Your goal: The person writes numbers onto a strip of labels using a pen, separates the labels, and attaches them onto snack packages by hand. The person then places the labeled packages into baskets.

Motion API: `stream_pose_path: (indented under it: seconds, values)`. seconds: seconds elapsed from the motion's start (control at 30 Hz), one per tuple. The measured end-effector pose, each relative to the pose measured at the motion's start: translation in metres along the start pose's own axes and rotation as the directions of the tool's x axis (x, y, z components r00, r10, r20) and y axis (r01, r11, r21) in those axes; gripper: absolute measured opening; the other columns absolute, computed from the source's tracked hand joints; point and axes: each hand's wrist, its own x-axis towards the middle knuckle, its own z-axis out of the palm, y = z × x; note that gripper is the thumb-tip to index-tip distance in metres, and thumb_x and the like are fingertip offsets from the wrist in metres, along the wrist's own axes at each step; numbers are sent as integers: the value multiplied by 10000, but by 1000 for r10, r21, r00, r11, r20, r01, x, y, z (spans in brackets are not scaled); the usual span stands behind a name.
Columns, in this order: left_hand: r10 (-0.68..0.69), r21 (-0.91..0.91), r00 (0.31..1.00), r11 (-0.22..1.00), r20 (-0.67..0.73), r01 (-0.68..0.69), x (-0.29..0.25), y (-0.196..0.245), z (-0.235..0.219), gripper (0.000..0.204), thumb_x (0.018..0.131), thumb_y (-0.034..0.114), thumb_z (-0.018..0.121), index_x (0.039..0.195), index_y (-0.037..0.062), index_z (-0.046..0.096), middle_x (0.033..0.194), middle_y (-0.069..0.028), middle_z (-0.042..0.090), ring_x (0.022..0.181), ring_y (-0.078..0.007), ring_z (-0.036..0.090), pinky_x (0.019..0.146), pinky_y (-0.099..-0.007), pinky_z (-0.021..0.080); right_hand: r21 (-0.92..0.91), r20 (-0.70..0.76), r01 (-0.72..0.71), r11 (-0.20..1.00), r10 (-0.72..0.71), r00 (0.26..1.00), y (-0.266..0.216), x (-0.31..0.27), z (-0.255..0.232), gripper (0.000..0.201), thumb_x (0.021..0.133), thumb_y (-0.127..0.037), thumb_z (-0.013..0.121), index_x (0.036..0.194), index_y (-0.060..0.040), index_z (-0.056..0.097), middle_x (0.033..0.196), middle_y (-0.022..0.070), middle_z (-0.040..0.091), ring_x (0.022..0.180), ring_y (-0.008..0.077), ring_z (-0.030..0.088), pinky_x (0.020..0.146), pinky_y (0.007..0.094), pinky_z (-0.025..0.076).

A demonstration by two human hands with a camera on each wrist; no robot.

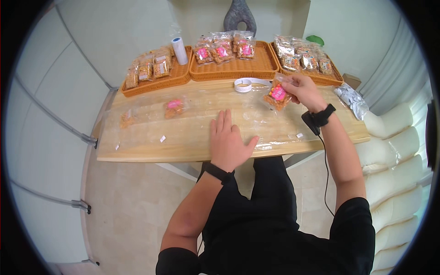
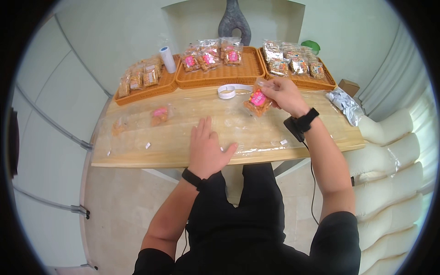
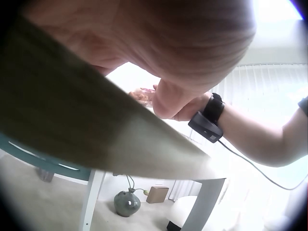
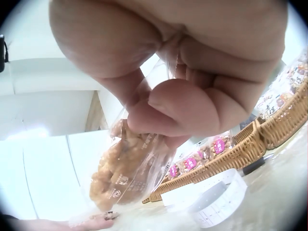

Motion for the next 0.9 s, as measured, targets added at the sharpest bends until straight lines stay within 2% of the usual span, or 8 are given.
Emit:
stream_pose_path:
  seconds: [0.07,0.13,0.23,0.47,0.57,0.67,0.77,0.9]
  values:
    - [-3,-11,1000,1000,30,4,-2,4,6,585,823,433,721,908,-144,673,1461,-324,425,1388,-460,359,1145,-589,254,69,-40,-68,995,71,997,5,-13,-12,230,954,-200,673,1023,19,659,746,22,628,558,73,542,486,227,431]
    - [-33,21,998,999,46,33,-5,2,11,572,837,431,705,906,-136,678,1464,-322,425,1389,-456,360,1149,-587,250,62,-38,-75,995,77,996,17,-19,-23,206,963,-181,654,1020,16,662,743,21,626,546,73,542,470,228,424]
    - [-42,20,998,999,47,41,-6,2,15,512,850,401,694,880,-110,695,1460,-315,434,1384,-449,367,1145,-588,254,77,-20,-166,983,168,986,28,-34,-28,216,967,-189,645,1032,16,666,758,23,643,551,74,562,474,229,440]
    - [-27,35,998,999,50,25,-6,3,14,389,888,303,639,850,-78,710,1449,-297,455,1364,-439,394,1137,-587,269,127,71,-255,959,248,966,41,-36,-1,244,973,-194,636,1096,16,646,887,54,681,622,98,645,562,230,530]
    - [-20,20,999,1000,43,20,-5,2,14,353,907,252,602,843,-79,706,1448,-280,465,1362,-434,398,1139,-583,270,272,162,-295,916,258,952,44,-32,15,285,979,-163,629,1165,43,562,926,122,670,717,173,714,619,266,587]
    - [-24,18,1000,1000,18,23,-6,0,18,321,919,206,575,831,-75,703,1450,-261,473,1361,-427,403,1142,-577,271,346,148,-288,893,251,956,37,-35,26,330,967,-157,652,1197,42,524,925,135,669,715,180,714,606,265,582]
    - [-28,21,999,999,21,27,-5,1,15,310,929,192,548,841,-60,706,1418,-271,504,1360,-414,417,1143,-582,272,255,129,-301,919,277,952,33,-36,27,323,947,-114,660,1186,37,503,911,134,663,724,179,709,609,270,582]
    - [-55,-90,998,994,-14,54,-4,-3,13,294,932,139,534,800,-79,679,1424,-261,505,1336,-447,427,1145,-563,273,173,76,-258,951,249,966,43,-33,18,279,927,-71,659,1137,36,509,897,132,656,734,177,700,614,274,580]
